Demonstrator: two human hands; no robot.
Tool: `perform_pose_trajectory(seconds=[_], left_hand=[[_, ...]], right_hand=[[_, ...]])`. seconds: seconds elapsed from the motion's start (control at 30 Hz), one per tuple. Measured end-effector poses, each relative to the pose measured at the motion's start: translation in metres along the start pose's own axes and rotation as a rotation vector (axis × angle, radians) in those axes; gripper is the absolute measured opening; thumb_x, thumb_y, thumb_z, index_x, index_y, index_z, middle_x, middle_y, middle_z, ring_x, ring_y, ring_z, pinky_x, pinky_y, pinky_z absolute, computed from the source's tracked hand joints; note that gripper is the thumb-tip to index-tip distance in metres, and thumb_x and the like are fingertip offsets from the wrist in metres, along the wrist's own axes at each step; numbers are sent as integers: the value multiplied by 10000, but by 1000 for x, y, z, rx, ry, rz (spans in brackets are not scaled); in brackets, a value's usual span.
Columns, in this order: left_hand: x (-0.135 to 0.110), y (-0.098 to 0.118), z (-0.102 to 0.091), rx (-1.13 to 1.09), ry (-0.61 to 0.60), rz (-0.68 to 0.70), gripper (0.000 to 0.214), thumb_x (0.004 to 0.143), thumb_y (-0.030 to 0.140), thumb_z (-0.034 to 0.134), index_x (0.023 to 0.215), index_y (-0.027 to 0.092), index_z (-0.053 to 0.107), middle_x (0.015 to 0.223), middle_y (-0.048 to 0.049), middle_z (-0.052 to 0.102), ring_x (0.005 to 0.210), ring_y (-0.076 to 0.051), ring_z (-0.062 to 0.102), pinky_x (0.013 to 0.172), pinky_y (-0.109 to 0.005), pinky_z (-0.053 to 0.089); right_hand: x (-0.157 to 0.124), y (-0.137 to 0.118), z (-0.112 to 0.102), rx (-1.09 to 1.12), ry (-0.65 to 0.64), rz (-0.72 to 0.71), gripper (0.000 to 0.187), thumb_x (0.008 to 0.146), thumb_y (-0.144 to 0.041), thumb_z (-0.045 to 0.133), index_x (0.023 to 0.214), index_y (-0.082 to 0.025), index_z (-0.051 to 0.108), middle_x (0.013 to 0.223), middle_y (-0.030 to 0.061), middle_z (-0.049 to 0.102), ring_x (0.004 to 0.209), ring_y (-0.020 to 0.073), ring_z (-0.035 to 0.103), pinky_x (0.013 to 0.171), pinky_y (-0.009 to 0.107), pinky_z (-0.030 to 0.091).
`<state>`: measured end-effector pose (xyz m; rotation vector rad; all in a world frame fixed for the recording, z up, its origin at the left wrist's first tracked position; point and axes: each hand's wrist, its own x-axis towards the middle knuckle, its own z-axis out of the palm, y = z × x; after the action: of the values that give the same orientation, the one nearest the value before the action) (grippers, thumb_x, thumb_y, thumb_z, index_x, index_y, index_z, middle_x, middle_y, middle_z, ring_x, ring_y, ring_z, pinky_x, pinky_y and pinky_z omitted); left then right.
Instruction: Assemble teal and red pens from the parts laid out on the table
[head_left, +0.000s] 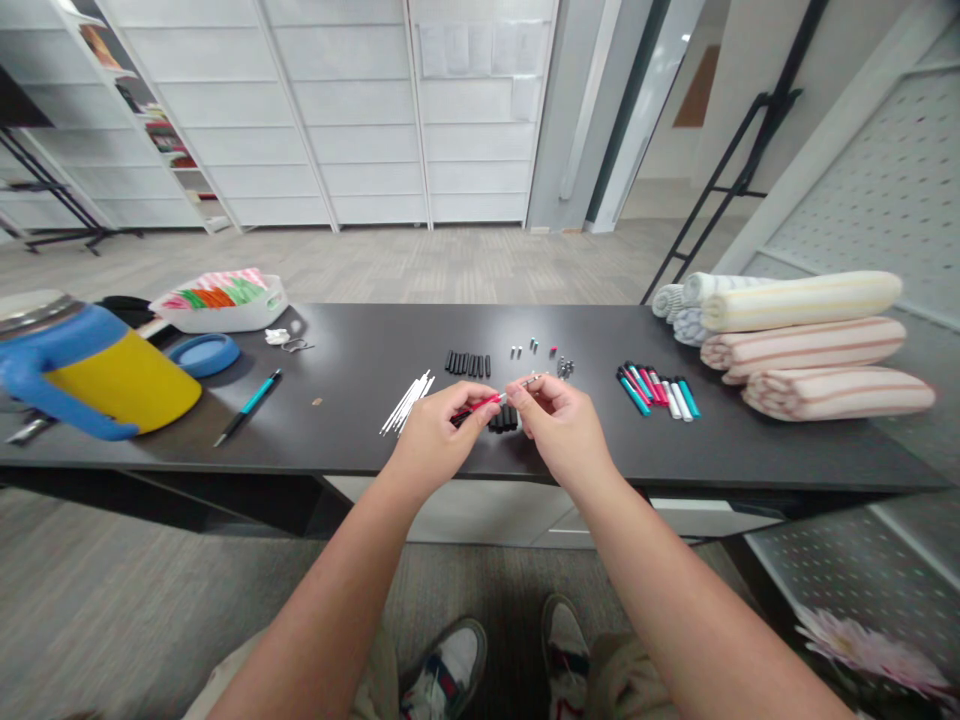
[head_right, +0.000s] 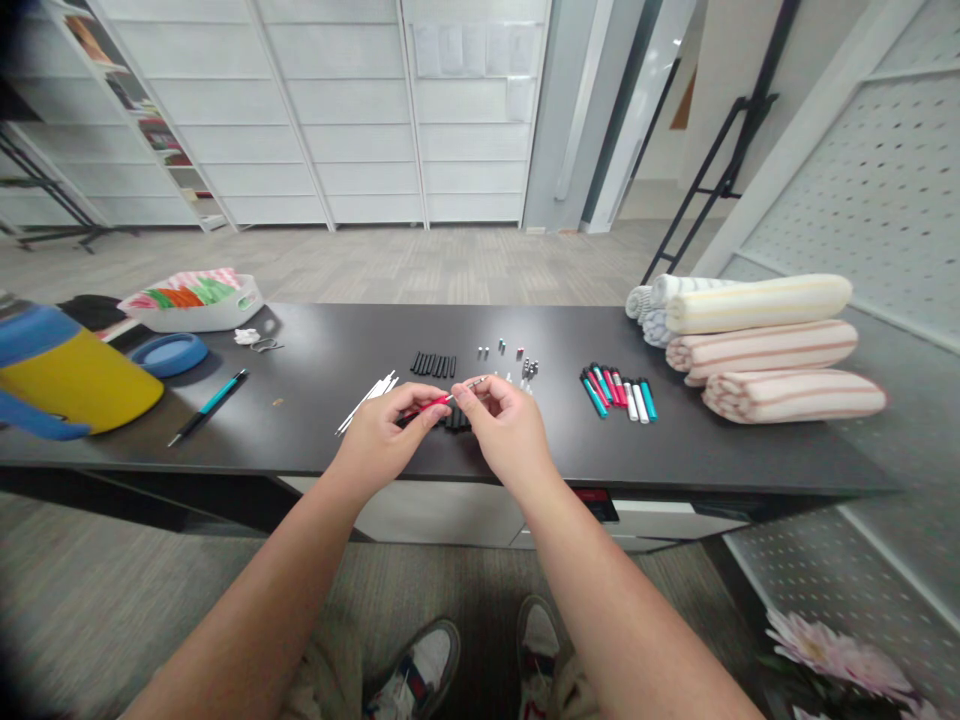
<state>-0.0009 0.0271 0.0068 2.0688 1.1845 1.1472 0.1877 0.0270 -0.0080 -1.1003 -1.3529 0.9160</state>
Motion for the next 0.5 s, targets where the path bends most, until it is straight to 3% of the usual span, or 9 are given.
perform_pose_trajectory(seconds=[0.27,0.5], left_hand=[[0,-4,0,10,-6,-6,188,996,347,657,1098,237,769,1034,-33,812,901,-190,741,755,-279,562],[0,-2,0,8,-10,-9,163,993,321,664,1088,243,771,1028,-21,812,907,-184,741,778,-285,554]], right_hand=[[-3,-2,2,-124,14,-65,310,925,-508,725,894,-203,772,816,39,763,649,167,618,602,280,458],[-4,-2,0,-126,-2,-69,297,939,-497,725,894,-208,776,808,26,750,645,155,597,605,276,443]])
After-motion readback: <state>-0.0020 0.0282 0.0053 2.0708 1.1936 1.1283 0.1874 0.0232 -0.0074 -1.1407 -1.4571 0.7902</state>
